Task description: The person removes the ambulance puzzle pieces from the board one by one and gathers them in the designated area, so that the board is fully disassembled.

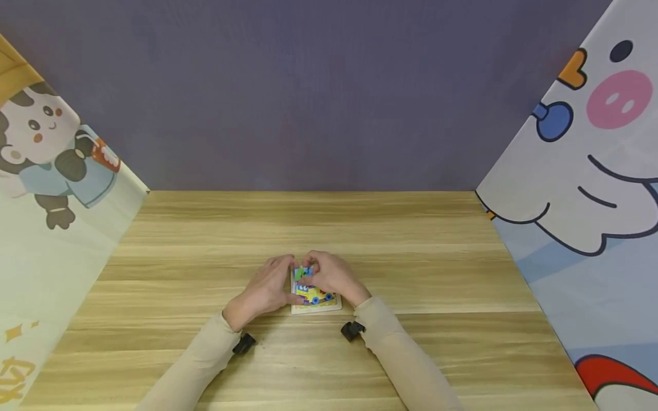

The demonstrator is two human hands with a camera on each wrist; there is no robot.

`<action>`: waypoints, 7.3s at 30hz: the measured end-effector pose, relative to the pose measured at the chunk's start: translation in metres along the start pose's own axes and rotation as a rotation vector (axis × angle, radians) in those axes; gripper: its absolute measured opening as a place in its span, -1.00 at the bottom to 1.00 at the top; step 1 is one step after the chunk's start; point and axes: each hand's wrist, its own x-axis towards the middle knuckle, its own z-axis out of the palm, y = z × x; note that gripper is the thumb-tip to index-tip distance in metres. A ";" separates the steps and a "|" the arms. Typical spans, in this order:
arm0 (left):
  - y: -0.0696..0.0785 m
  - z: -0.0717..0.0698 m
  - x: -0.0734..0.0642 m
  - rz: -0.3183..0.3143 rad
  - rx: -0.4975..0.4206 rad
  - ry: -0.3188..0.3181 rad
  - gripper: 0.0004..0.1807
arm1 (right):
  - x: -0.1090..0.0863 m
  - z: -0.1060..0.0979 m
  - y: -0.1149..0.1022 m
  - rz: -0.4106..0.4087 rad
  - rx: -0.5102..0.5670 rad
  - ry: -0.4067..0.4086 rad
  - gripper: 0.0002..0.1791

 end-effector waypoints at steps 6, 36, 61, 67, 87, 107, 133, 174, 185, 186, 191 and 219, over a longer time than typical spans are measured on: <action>-0.002 0.000 0.000 -0.006 0.006 0.005 -0.21 | 0.000 0.001 0.005 -0.042 0.036 0.053 -0.82; -0.001 -0.001 0.002 -0.019 0.027 -0.026 -0.13 | -0.005 -0.006 0.015 -0.062 0.136 0.134 -0.79; 0.003 0.001 -0.003 0.174 0.090 -0.026 -0.27 | -0.009 -0.022 0.041 -0.044 0.147 0.152 -0.80; 0.002 0.000 -0.003 0.209 0.107 -0.031 -0.29 | -0.012 -0.030 0.045 -0.025 0.172 0.150 -0.80; -0.005 0.003 -0.002 0.210 0.095 -0.030 -0.28 | -0.017 -0.048 0.068 0.022 0.140 0.217 -0.79; -0.007 0.004 -0.004 0.217 0.094 -0.024 -0.28 | -0.022 -0.078 0.099 0.071 0.139 0.293 -0.70; -0.007 0.004 -0.002 0.224 0.115 -0.021 -0.31 | -0.024 -0.119 0.134 0.113 0.150 0.266 -0.58; -0.007 0.004 -0.002 0.235 0.090 -0.020 -0.32 | -0.032 -0.133 0.147 0.130 0.147 0.326 -0.54; -0.009 0.005 -0.001 0.236 0.087 -0.017 -0.31 | -0.031 -0.118 0.135 0.094 0.135 0.402 -0.63; -0.008 0.004 -0.001 0.235 0.084 -0.018 -0.31 | -0.031 -0.116 0.134 0.089 0.136 0.402 -0.64; -0.008 0.004 -0.002 0.229 0.074 -0.023 -0.31 | -0.030 -0.107 0.126 0.070 0.127 0.384 -0.66; -0.011 0.006 -0.001 0.230 0.079 -0.004 -0.30 | -0.021 -0.033 0.060 -0.056 0.177 0.159 -0.79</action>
